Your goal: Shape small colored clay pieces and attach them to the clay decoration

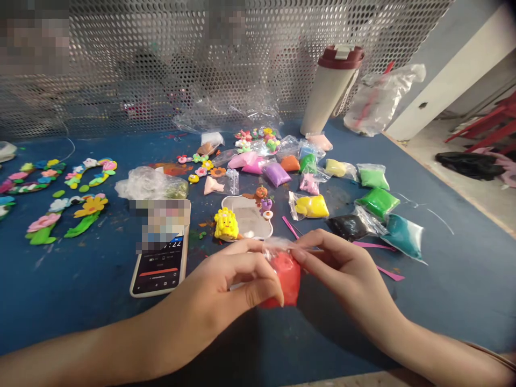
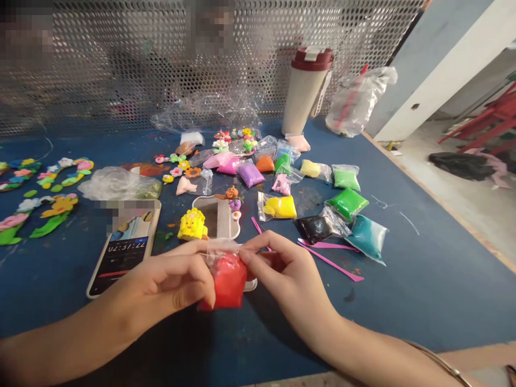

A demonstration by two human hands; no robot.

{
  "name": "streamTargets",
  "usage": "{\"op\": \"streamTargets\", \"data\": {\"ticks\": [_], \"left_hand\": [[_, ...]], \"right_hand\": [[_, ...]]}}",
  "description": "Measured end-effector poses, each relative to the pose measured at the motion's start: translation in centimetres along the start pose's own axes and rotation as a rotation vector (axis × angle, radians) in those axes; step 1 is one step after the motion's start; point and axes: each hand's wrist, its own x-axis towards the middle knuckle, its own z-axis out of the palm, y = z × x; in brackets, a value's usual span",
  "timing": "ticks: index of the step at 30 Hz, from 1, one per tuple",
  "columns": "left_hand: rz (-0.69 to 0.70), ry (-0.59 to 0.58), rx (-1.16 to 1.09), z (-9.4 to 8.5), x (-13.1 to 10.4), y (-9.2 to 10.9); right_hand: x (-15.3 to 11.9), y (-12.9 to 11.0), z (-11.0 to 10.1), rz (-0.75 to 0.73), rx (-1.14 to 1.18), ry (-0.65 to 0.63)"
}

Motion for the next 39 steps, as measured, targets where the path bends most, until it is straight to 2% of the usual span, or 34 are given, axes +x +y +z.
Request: {"op": "streamTargets", "data": {"ticks": [2,7,13,15,18,22,26,32,34,39], "left_hand": [[0.015,-0.037,0.044,0.3,0.0,0.2],[-0.046,-0.114,0.160,0.6,-0.1,0.2],[0.084,-0.034,0.266,1.1,-0.3,-0.9],[0.115,-0.047,0.307,1.3,-0.4,-1.0],[0.108,-0.093,0.335,1.5,-0.5,-0.9],[0.094,-0.096,0.273,1.5,-0.5,-0.6],[0.083,-0.119,0.233,1.3,-0.4,-0.4],[0.039,-0.096,0.261,1.3,-0.4,-0.7],[0.030,-0.102,0.283,1.4,-0.5,-0.8],[0.028,-0.148,0.297,1.6,-0.5,-0.9]], "right_hand": [[-0.1,0.0,0.1,-0.006,0.002,0.031],[-0.4,-0.3,0.2,-0.038,-0.034,0.028],[0.1,-0.5,-0.3,-0.143,-0.219,-0.014],[0.3,-0.5,-0.4,-0.188,-0.280,-0.056],[0.3,-0.4,-0.4,-0.257,-0.307,-0.128],[-0.3,-0.4,-0.2,-0.324,-0.332,-0.092],[-0.7,-0.5,0.0,-0.295,-0.290,-0.067],[0.0,-0.4,0.1,-0.079,-0.177,-0.161],[0.2,-0.4,0.1,-0.097,-0.226,-0.179],[0.0,-0.6,0.2,-0.260,-0.344,-0.156]]}}
